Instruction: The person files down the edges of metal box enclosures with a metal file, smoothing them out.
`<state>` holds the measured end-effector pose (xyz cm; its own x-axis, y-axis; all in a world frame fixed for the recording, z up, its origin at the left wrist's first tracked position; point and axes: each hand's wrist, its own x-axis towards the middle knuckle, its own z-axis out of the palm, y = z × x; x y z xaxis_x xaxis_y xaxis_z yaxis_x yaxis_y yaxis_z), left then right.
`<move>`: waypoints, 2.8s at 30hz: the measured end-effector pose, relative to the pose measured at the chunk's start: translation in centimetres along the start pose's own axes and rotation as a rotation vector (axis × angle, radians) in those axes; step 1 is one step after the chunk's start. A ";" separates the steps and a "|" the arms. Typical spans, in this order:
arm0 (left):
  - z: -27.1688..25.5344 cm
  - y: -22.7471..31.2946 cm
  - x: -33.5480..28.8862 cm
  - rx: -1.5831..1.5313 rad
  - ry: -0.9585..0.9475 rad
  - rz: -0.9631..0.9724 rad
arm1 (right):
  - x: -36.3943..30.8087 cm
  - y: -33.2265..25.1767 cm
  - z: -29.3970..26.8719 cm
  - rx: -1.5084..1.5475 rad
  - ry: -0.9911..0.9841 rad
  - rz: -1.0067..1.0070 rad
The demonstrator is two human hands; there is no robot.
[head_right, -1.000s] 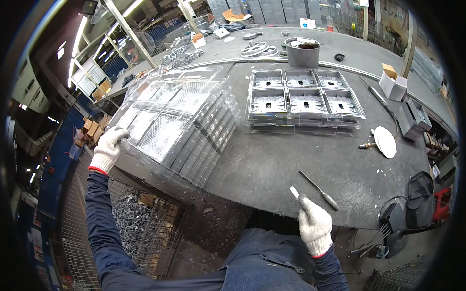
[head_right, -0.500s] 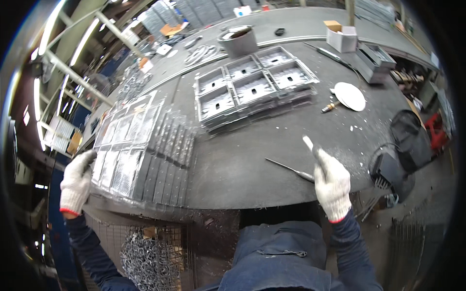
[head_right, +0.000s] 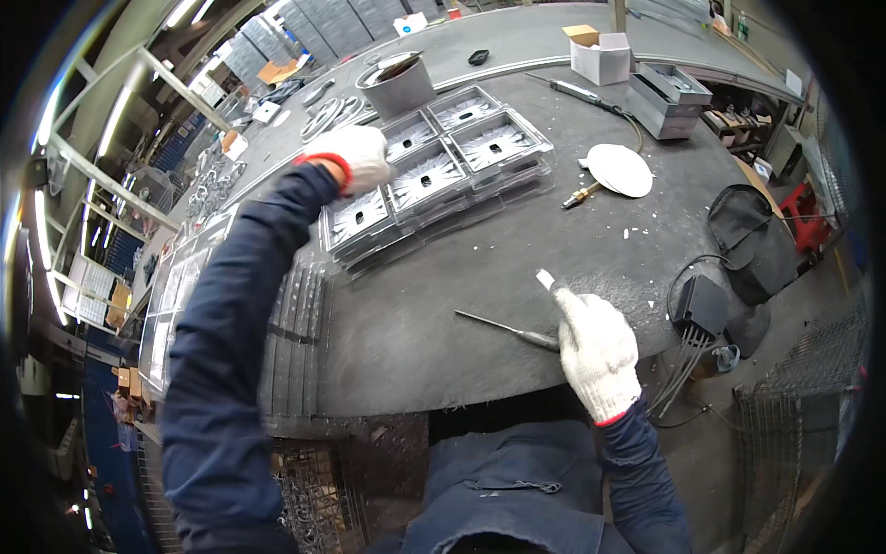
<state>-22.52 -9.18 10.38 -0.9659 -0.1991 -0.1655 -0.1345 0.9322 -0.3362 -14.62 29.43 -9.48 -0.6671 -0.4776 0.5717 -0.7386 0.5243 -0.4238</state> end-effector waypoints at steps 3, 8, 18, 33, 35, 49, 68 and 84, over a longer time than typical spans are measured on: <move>10.0 -0.7 5.6 -0.145 0.051 -0.244 | 0.1 -0.7 -0.3 0.001 0.047 -0.029; 13.0 0.6 7.7 -0.279 0.137 -0.446 | -0.4 0.2 -0.9 -0.041 -0.065 0.068; 8.3 -1.5 4.3 -0.523 0.719 -0.491 | -0.2 0.1 0.8 -0.147 -0.048 0.072; 20.2 12.1 -21.2 -1.462 1.075 -0.440 | -1.1 -2.5 3.1 -0.051 -0.170 -0.171; 20.7 11.9 -22.7 -1.478 0.997 -0.439 | -1.1 -3.4 2.5 -0.072 -0.190 -0.176; 18.1 7.0 -24.8 -0.710 0.738 -0.178 | -3.6 -4.4 -0.2 -0.190 -0.256 -0.119; 14.0 9.2 -25.0 -0.664 0.495 -0.204 | -3.9 -7.1 0.1 0.391 -0.343 0.140; 16.6 7.3 -24.2 -1.202 0.520 -0.026 | -0.1 -9.8 5.2 1.090 -0.276 0.653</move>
<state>3.51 -2.57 -3.51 -0.8955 -0.3341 0.2940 -0.0057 0.6692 0.7431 -7.88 20.64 -9.07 -0.8330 -0.5496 -0.0633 0.1172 -0.0635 -0.9911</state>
